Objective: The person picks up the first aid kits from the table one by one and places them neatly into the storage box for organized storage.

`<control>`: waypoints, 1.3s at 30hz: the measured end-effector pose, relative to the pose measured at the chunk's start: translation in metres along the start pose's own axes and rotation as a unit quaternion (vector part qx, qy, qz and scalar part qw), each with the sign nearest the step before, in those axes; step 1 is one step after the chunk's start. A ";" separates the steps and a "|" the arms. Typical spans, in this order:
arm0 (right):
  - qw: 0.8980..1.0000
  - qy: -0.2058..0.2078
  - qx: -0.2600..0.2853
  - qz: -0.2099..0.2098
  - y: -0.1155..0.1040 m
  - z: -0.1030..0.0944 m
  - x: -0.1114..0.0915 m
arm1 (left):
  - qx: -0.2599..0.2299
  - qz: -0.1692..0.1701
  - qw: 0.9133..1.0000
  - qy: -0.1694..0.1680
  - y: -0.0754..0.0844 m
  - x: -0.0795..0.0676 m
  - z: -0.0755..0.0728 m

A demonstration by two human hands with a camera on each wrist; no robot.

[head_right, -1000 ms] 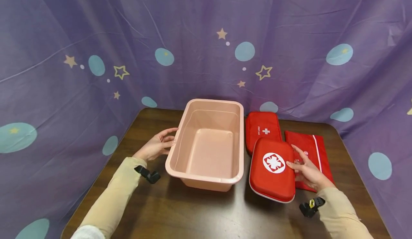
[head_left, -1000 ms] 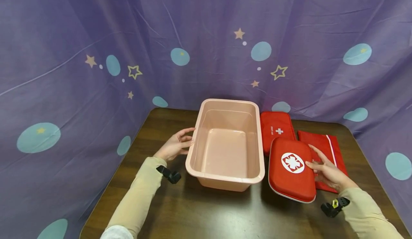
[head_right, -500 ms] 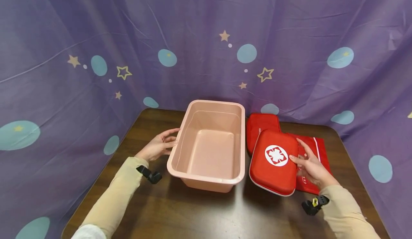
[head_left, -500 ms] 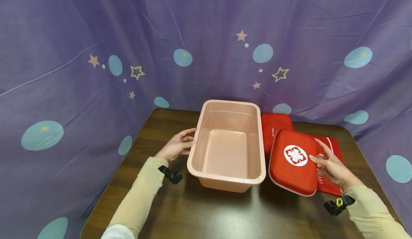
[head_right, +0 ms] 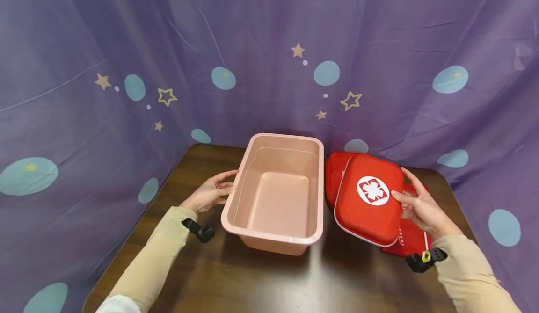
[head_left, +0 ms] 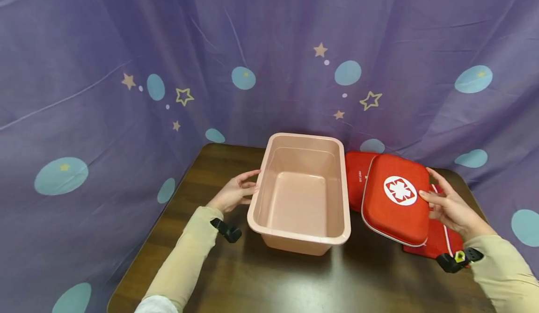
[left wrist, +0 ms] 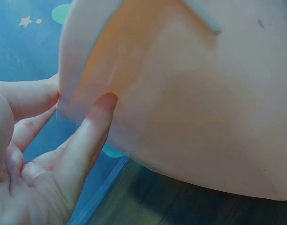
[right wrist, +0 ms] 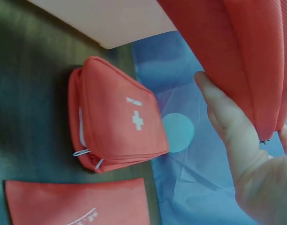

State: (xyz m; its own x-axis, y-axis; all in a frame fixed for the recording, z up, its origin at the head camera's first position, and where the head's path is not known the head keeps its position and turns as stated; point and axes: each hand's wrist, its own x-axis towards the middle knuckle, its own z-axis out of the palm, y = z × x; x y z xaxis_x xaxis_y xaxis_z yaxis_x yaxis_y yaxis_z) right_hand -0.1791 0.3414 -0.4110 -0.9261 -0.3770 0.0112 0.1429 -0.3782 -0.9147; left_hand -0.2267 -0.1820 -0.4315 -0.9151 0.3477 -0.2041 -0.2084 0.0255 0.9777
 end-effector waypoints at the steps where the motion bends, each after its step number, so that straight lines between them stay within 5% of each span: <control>1: 1.000 -0.004 0.003 -0.005 -0.002 0.000 0.001 | 0.002 0.001 1.000 0.000 0.000 0.000 0.000; 8: 0.998 -0.039 0.048 -0.025 -0.017 -0.001 0.007 | -0.001 -0.002 1.000 -0.001 0.000 -0.001 0.001; 14: 0.997 -0.025 0.066 -0.022 -0.030 0.006 0.014 | 0.001 -0.005 1.000 -0.003 0.002 0.000 0.003; 29: 0.994 0.082 0.052 0.060 -0.047 0.067 0.058 | -0.005 -0.004 1.000 -0.005 0.000 0.000 0.001; 39: 0.990 0.110 0.012 0.082 -0.048 0.113 0.088 | -0.007 -0.007 1.000 0.000 -0.001 0.001 0.002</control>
State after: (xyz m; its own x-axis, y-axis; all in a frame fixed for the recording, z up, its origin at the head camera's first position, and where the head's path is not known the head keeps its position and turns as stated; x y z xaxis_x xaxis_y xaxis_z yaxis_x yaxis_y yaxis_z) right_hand -0.2280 0.2309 -0.3208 -0.9434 -0.2416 -0.2271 0.3028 -0.3492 -0.8868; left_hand -0.2270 -0.1800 -0.4322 -0.9120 0.3474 -0.2181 -0.2260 0.0181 0.9740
